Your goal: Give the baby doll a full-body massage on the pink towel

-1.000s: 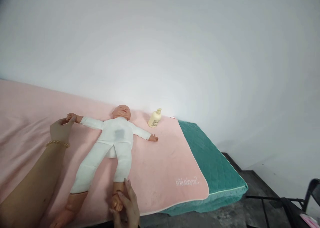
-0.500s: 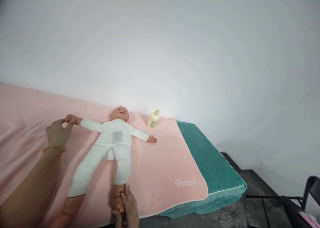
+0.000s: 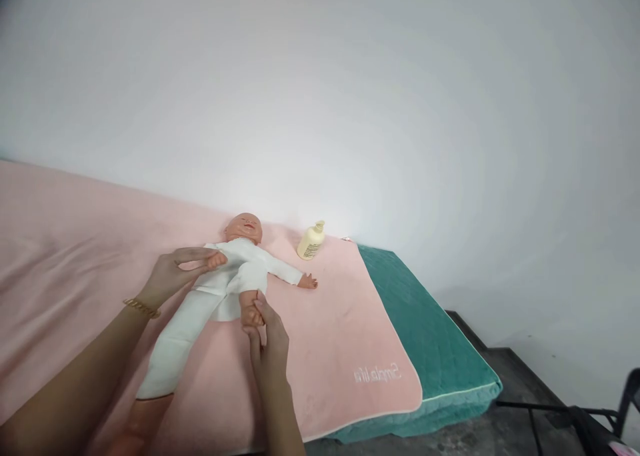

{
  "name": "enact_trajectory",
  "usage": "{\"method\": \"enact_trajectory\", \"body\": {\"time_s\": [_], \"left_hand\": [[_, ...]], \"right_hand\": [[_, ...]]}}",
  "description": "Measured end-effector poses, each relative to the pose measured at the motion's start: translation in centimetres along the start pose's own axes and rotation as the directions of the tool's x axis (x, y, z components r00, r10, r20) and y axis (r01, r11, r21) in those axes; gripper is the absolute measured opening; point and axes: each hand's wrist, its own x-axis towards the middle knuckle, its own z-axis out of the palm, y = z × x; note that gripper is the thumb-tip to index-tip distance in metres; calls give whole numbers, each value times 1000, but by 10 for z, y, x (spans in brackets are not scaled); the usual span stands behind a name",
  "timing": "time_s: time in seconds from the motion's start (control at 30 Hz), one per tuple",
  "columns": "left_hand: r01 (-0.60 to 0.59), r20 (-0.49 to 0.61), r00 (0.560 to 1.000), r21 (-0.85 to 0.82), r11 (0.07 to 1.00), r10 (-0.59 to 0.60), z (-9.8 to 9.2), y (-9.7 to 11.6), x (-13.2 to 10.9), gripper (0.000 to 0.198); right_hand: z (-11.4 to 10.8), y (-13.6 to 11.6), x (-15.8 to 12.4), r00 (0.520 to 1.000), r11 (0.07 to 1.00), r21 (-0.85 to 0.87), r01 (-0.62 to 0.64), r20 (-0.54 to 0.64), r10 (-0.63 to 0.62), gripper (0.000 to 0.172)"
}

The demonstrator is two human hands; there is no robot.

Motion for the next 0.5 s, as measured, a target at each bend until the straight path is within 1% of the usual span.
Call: {"method": "enact_trajectory", "body": {"time_s": [0.07,0.13,0.17,0.23,0.3,0.37,0.43,0.5], "left_hand": [[-156,88,985,54,986,151,5,-8,1,32],[-274,123,957,98,957,262,9,-14,3,31],[-312,127,946,114,943,297,11,-16,3,30],[-346,125,935,128,929,331,13,-18,3,27],[-329,127,941,114,937,314,13,-15,2,27],[-270,107,959,81,959,261,11,-11,1,28],[-180,56,983,55,982,177,5,-6,1,29],[-66,-27,997,55,996,67,-3,-3,1,29]], "right_hand": [[7,2,11,1000,1000,3,-5,6,5,44],[14,2,19,1000,1000,5,-28,4,28,44],[16,2,22,999,999,5,-50,-1,50,44],[20,1,25,995,995,4,-96,-23,96,43],[20,0,25,992,993,11,-120,-45,121,43],[18,-1,23,993,993,25,-112,-41,113,44],[13,-2,18,996,996,34,-85,-23,86,45],[6,-5,9,999,999,29,-39,-13,40,43]]}}
